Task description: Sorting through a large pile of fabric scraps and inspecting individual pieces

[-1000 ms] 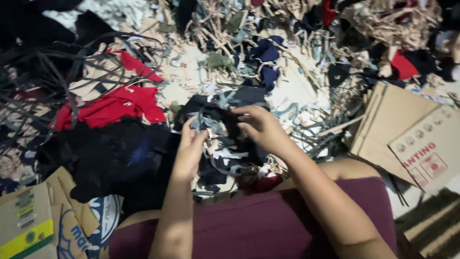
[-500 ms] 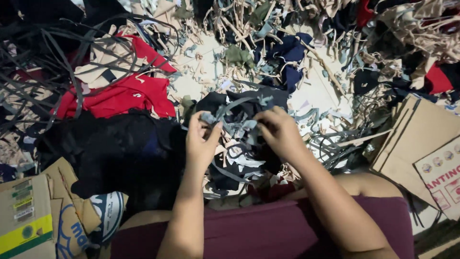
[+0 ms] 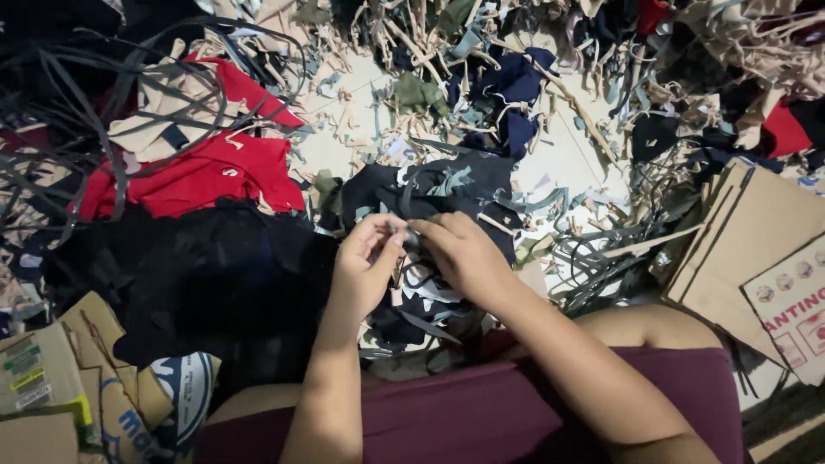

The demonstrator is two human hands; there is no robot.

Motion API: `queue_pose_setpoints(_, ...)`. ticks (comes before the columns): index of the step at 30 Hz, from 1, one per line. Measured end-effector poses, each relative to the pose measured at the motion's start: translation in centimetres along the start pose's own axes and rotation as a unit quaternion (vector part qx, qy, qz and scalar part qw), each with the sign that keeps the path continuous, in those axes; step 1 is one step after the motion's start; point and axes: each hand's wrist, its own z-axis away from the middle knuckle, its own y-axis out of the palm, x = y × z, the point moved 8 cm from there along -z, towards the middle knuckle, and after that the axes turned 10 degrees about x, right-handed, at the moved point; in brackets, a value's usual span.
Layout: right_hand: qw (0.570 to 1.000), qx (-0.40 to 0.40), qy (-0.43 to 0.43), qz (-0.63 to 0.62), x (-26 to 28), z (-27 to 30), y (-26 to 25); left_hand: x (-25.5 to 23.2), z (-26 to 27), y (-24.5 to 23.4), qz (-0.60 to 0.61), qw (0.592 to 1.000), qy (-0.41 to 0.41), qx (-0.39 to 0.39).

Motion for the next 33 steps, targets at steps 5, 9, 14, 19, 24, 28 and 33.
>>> queue_pose_setpoints(5,0.998,-0.038,0.043,-0.014,-1.8,0.3,0.3,-3.9,0.5,-0.5,-0.198,0.977,0.049,-0.059)
queue_pose_setpoints(9,0.995,-0.039,0.057,0.069,-0.7,-1.6,-0.1,-3.2,0.0,1.0,-0.320,0.945,0.048,-0.051)
queue_pose_setpoints(14,0.989,-0.051,0.065,0.120,-3.3,-1.9,1.6,-1.8,-0.4,0.6,-0.374,0.922,0.074,-0.074)
queue_pose_setpoints(19,0.991,-0.113,0.033,0.060,-2.9,0.0,-4.6,-1.0,-0.2,0.2,-0.389,0.914,0.071,-0.091)
queue_pose_setpoints(24,0.908,-0.316,0.207,-0.180,-6.8,6.3,-20.5,-0.9,-0.3,0.8,-0.387,0.918,0.055,-0.068)
queue_pose_setpoints(28,0.849,-0.387,0.184,-0.310,-22.9,17.1,-25.9,-0.3,-0.4,0.8,-0.398,0.914,0.035,-0.069)
queue_pose_setpoints(33,0.776,0.001,0.605,0.177,-25.5,22.1,-25.5,-1.1,-0.3,1.0,-0.403,0.910,0.039,-0.086)
